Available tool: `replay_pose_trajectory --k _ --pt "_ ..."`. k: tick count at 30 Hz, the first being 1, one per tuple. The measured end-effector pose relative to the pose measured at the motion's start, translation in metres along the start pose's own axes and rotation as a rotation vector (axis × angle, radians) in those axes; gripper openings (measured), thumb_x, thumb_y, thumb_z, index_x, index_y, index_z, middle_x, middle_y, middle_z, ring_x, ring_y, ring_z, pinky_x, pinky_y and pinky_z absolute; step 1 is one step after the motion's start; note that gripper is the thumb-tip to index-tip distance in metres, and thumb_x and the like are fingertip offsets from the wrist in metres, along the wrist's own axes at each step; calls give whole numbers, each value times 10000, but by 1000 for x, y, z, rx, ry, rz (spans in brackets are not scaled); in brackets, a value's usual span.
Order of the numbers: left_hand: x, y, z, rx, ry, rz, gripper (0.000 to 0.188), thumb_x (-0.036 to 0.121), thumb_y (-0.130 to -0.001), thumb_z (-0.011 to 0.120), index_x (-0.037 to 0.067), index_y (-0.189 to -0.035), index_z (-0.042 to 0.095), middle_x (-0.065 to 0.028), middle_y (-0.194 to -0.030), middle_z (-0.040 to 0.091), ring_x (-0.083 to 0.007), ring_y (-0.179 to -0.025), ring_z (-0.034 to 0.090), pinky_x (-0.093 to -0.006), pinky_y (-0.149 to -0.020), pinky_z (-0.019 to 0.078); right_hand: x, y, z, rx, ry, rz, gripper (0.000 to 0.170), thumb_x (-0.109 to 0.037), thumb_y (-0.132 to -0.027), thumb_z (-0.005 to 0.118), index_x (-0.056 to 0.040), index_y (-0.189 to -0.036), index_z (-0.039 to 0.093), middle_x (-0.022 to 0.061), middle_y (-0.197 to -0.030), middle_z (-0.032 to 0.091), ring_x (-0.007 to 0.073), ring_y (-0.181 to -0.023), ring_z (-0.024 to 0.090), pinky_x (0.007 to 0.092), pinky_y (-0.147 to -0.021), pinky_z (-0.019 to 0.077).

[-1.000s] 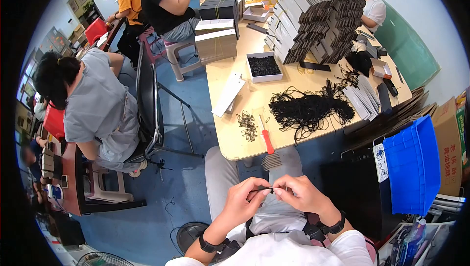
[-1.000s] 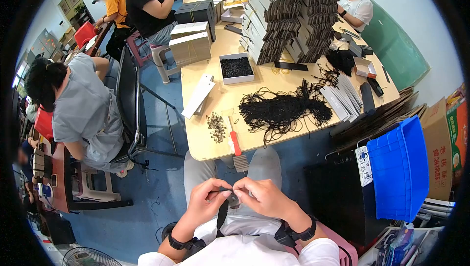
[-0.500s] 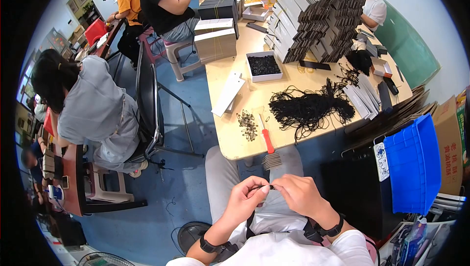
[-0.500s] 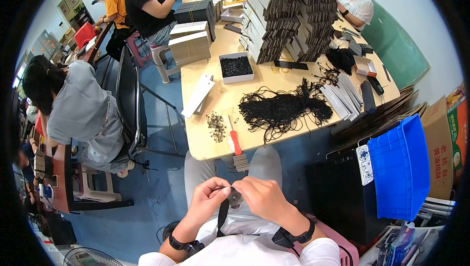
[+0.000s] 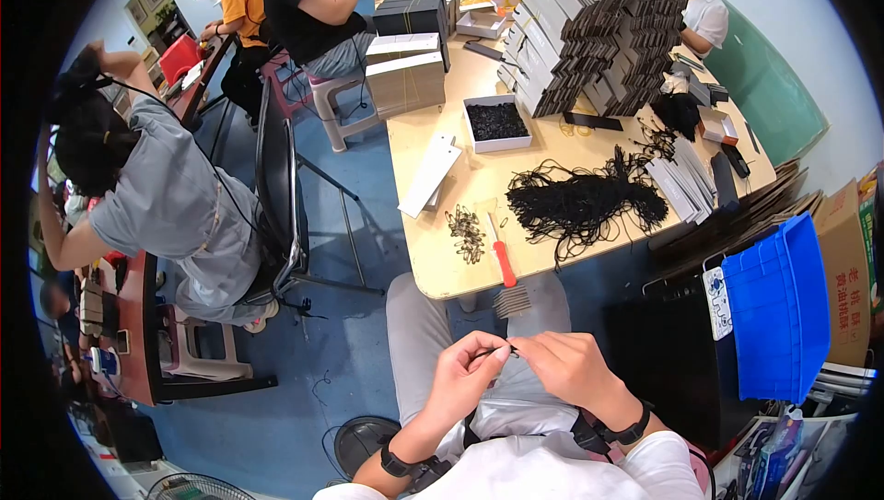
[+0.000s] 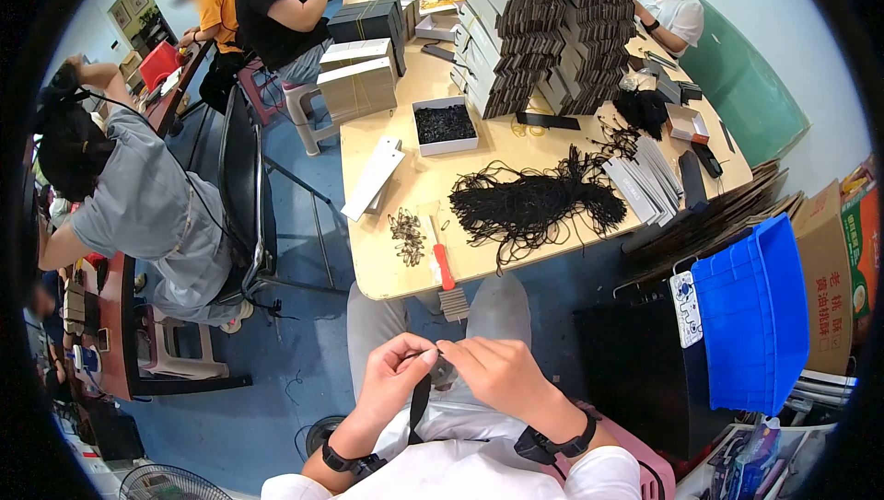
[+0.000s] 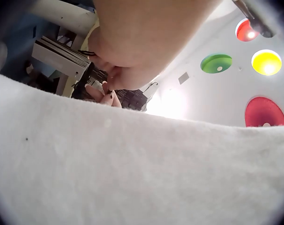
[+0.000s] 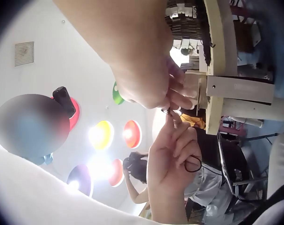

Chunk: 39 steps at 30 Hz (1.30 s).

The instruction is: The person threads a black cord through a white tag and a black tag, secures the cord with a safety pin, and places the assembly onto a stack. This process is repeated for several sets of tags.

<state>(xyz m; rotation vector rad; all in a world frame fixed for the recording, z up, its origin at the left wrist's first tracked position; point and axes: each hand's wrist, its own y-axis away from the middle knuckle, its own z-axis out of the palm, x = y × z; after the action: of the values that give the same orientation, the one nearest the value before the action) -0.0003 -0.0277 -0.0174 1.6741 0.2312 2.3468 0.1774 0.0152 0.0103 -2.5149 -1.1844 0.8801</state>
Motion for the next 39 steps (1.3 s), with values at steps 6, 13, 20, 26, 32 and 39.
replay_pose_trajectory --k 6,13,20,26,32,39 --pt "1 -1 -3 -18 41 -50 123 162 -936 626 47 -976 608 107 -686 471 15 -610 395 -169 -542 346 -1 2 11 111 -117 83 189 -21 -776 676 -28 -956 620 60 -754 646 208 -626 648 309 -534 515" --pt "-3 0 -2 0 104 -51 130 171 -934 631 47 -968 613 103 -697 481 14 -611 401 -168 -540 344 -3 6 15 134 -99 79 196 -11 -775 692 -20 -956 619 74 -740 643 221 -615 647 319 -525 513" --pt "-5 -1 -1 15 101 -44 120 150 -931 631 34 -960 629 106 -675 472 16 -587 389 -162 -518 328 -1 8 18 147 -62 49 231 15 -744 675 -10 -966 618 72 -723 630 216 -604 639 314 -522 508" --pt "-3 0 0 6 63 -70 111 83 -919 631 -15 -970 624 15 -833 613 -6 -718 519 -163 -651 442 2 7 11 72 -27 81 178 5 -749 645 -26 -922 611 59 -712 611 211 -615 634 313 -512 497" --pt "-3 0 3 27 45 -41 104 108 -923 634 16 -971 637 103 -678 501 26 -583 392 -157 -508 313 4 8 12 95 -96 73 187 -4 -750 651 -27 -932 620 55 -703 612 209 -610 632 314 -513 498" --pt "-6 0 4 41 41 -55 98 60 -912 636 -18 -970 631 28 -827 611 12 -710 503 -142 -617 408 0 8 11 47 52 40 201 -9 -732 650 -19 -930 616 45 -689 600 178 -600 626 293 -510 490"
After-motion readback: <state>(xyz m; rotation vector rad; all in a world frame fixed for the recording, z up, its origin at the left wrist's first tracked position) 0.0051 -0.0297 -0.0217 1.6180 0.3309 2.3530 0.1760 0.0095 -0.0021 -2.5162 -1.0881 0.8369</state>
